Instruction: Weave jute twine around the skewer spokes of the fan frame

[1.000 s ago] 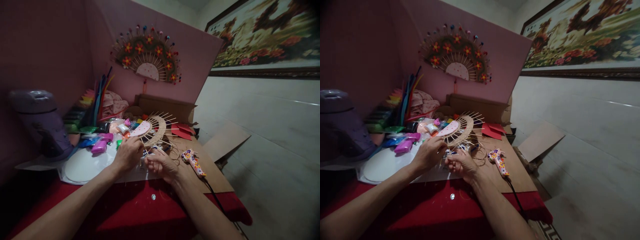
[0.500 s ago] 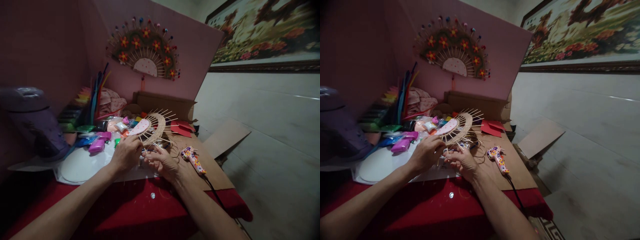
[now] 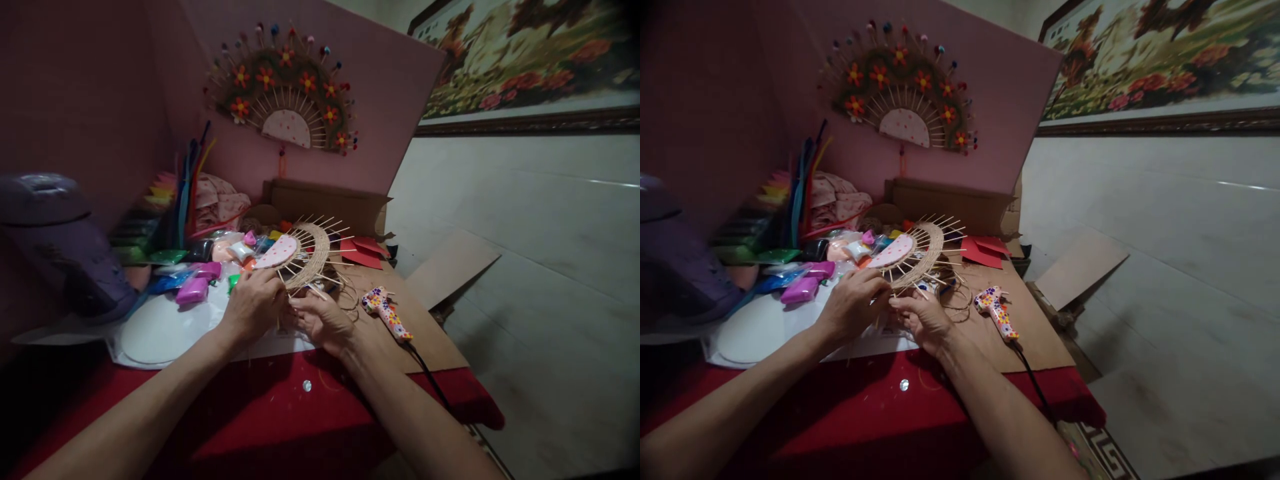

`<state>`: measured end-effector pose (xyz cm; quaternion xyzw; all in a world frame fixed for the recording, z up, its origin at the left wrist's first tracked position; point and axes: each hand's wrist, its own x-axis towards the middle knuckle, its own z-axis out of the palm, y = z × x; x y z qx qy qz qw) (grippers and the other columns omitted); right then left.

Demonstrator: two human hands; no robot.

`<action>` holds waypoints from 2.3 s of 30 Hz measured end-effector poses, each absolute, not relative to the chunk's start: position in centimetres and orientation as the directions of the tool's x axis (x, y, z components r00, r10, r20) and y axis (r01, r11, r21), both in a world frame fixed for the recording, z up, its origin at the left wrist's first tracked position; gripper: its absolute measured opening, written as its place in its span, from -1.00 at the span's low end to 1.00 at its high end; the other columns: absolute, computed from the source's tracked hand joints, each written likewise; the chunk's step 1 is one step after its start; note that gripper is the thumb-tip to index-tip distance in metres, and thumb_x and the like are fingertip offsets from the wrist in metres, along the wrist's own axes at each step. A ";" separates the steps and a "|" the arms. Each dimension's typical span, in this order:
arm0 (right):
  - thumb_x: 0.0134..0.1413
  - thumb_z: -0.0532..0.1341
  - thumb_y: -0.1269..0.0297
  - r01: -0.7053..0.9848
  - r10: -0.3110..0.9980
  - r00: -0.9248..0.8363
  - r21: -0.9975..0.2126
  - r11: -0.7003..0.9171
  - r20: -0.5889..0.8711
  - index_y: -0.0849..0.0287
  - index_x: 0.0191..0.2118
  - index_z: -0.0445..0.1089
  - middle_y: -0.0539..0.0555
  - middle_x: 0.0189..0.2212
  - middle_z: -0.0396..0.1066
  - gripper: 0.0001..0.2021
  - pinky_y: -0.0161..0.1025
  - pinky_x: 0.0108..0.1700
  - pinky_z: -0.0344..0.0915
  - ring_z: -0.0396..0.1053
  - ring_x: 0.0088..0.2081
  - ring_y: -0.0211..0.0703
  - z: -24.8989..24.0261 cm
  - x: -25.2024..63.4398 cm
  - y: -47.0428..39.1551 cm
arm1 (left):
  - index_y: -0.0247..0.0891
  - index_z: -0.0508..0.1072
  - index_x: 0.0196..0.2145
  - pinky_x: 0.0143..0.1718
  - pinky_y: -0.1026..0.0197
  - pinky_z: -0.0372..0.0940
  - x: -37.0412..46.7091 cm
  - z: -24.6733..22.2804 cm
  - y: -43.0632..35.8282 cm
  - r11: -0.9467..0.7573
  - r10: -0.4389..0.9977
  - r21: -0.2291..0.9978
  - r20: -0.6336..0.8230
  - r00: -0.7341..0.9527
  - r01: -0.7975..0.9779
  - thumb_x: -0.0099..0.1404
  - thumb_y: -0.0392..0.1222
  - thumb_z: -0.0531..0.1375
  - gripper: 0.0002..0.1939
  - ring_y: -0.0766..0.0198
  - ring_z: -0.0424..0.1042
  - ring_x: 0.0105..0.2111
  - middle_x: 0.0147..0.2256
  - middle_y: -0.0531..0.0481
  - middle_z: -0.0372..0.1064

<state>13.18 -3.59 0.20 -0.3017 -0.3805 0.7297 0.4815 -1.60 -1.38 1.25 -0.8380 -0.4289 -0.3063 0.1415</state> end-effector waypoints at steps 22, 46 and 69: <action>-0.45 0.39 0.45 -0.446 0.949 -0.302 -0.868 -0.220 -0.086 0.26 -0.42 0.42 -0.05 -0.51 0.34 -0.71 -0.41 -0.47 0.17 0.24 -0.51 -0.38 -0.1 13.5 -3.5 | -0.29 0.43 -0.49 -0.33 0.12 0.12 -1.5 1.5 -1.7 -0.628 0.592 -0.013 0.641 0.489 0.778 0.18 -0.30 0.08 -0.84 0.19 0.32 -0.34 -0.41 -0.07 0.39; -0.38 0.37 0.43 -0.443 0.953 -0.302 -0.890 -0.107 0.036 0.26 -0.36 0.43 -0.02 -0.48 0.35 -0.71 -0.36 -0.45 0.12 0.21 -0.50 -0.36 -0.2 13.9 -3.6 | -0.24 0.44 -0.47 -0.21 -0.03 0.10 -1.4 2.9 -3.3 -0.668 0.506 -0.224 0.562 0.654 0.710 0.18 -0.25 0.05 -0.82 0.08 0.26 -0.26 -0.38 -0.10 0.37; -0.39 0.40 0.40 -0.458 0.954 -0.291 -0.886 -0.075 0.070 0.24 -0.39 0.43 -0.03 -0.51 0.35 -0.72 -0.39 -0.49 0.07 0.19 -0.52 -0.38 0.4 13.9 -4.0 | -0.20 0.48 -0.39 -0.20 -0.04 0.11 -0.9 2.4 -3.4 -0.652 0.530 -0.120 0.634 0.564 0.748 0.15 -0.30 0.09 -0.84 0.04 0.24 -0.18 -0.31 -0.07 0.42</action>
